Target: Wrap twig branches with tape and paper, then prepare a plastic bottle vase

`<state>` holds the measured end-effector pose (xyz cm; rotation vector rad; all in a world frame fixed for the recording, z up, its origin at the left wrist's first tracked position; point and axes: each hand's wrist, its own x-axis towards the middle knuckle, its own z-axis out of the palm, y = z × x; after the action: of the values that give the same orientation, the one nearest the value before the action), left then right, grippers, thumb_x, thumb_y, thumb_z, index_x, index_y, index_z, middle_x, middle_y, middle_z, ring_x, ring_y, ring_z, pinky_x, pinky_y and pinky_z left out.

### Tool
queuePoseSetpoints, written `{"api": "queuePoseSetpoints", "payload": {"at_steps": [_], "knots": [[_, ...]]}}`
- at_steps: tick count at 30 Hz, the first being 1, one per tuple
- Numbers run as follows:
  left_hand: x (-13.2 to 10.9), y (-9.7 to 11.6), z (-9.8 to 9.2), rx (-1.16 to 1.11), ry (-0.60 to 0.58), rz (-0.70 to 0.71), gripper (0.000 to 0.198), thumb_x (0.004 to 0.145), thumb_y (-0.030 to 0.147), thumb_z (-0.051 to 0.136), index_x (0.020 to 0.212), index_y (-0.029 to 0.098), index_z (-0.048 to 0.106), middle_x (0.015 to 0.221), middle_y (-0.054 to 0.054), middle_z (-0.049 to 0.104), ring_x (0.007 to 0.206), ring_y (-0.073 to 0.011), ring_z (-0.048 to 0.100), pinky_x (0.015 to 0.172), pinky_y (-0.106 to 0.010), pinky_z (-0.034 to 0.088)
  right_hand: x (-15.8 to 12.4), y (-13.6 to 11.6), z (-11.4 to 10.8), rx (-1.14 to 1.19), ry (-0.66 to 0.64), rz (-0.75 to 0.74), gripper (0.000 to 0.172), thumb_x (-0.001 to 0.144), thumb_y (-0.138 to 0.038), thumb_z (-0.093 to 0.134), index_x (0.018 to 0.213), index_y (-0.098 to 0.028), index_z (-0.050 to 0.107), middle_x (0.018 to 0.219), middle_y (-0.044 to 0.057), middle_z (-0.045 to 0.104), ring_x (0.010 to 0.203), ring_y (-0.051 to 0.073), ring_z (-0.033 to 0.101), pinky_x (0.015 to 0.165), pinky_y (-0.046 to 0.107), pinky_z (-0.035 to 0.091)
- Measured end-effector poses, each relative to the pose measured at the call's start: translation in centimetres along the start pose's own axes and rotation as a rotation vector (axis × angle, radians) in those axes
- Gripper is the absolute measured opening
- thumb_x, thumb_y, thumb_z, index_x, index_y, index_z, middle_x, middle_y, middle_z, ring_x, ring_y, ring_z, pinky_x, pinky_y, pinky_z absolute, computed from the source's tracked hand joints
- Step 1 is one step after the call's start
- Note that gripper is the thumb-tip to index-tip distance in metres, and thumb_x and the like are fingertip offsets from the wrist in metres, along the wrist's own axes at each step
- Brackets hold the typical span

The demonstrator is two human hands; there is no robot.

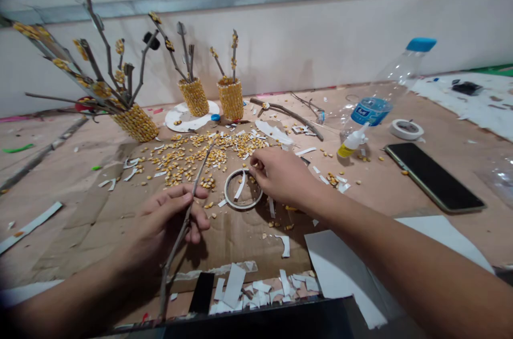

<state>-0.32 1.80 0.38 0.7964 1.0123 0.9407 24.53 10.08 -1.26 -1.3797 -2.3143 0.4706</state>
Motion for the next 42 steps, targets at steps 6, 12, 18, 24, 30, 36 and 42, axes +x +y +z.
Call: {"api": "queuePoseSetpoints", "payload": {"at_steps": [6, 12, 18, 24, 30, 36, 42], "knots": [[0.2, 0.1, 0.2, 0.057, 0.013, -0.013, 0.032, 0.085, 0.043, 0.080, 0.096, 0.015, 0.070, 0.066, -0.006, 0.078, 0.046, -0.0120, 0.065, 0.047, -0.018, 0.054, 0.5, -0.9, 1.3, -0.093, -0.106, -0.021, 0.027, 0.102, -0.021, 0.058, 0.122, -0.024, 0.075, 0.121, 0.011, 0.071, 0.096, 0.024, 0.067, 0.080, 0.033, 0.045], [0.3, 0.4, 0.4, 0.061, 0.011, -0.036, 0.037, 0.080, 0.046, 0.084, 0.094, 0.015, 0.070, 0.064, -0.006, 0.077, 0.045, -0.0116, 0.064, 0.047, -0.018, 0.053, 0.4, -1.1, 1.3, 0.003, -0.183, -0.116, 0.027, 0.102, -0.013, 0.053, 0.115, -0.019, 0.076, 0.110, 0.010, 0.070, 0.096, 0.021, 0.066, 0.084, 0.032, 0.047], [0.2, 0.0, 0.4, 0.063, 0.009, -0.033, 0.030, 0.085, 0.042, 0.079, 0.094, 0.015, 0.070, 0.065, -0.006, 0.077, 0.048, -0.0130, 0.066, 0.048, -0.020, 0.053, -0.2, -1.9, 1.3, -0.096, -0.109, -0.169, 0.034, 0.093, -0.007, 0.055, 0.118, -0.020, 0.073, 0.115, 0.011, 0.068, 0.094, 0.022, 0.064, 0.081, 0.033, 0.046], [0.2, 0.8, 0.5, 0.078, 0.065, 0.006, 0.024, 0.083, 0.037, 0.078, 0.091, 0.015, 0.071, 0.064, -0.004, 0.076, 0.049, -0.0123, 0.064, 0.049, -0.020, 0.052, 0.0, -1.7, 1.3, -0.060, -0.149, -0.198, 0.030, 0.093, -0.006, 0.054, 0.109, -0.017, 0.077, 0.111, 0.012, 0.070, 0.096, 0.022, 0.064, 0.086, 0.034, 0.048], [0.5, 1.9, 0.2, 0.101, 0.243, 0.078, 0.017, 0.070, 0.030, 0.077, 0.074, 0.015, 0.070, 0.070, -0.003, 0.072, 0.055, -0.0106, 0.060, 0.050, -0.019, 0.049, -0.1, -1.4, 1.5, 0.015, -0.131, -0.290, 0.023, 0.092, -0.006, 0.055, 0.101, -0.015, 0.074, 0.109, 0.012, 0.072, 0.099, 0.023, 0.064, 0.094, 0.038, 0.050], [0.8, 1.6, -0.1, 0.099, 0.320, 0.083, 0.020, 0.071, 0.035, 0.076, 0.075, 0.017, 0.069, 0.061, 0.003, 0.058, 0.050, -0.0086, 0.050, 0.046, -0.017, 0.039, 0.1, -3.3, 1.6, -0.034, -0.209, -0.452, 0.039, 0.106, -0.027, 0.051, 0.142, -0.020, 0.061, 0.145, 0.014, 0.062, 0.129, 0.030, 0.053, 0.109, 0.050, 0.041], [0.8, 1.6, 0.0, 0.148, 0.302, 0.087, 0.019, 0.076, 0.037, 0.072, 0.078, 0.018, 0.069, 0.059, 0.003, 0.057, 0.050, -0.0094, 0.047, 0.047, -0.018, 0.037, 0.4, -4.2, 2.2, -0.132, -0.243, -0.405, 0.035, 0.109, -0.035, 0.047, 0.134, -0.025, 0.069, 0.140, 0.011, 0.063, 0.125, 0.032, 0.052, 0.105, 0.053, 0.035]]}}
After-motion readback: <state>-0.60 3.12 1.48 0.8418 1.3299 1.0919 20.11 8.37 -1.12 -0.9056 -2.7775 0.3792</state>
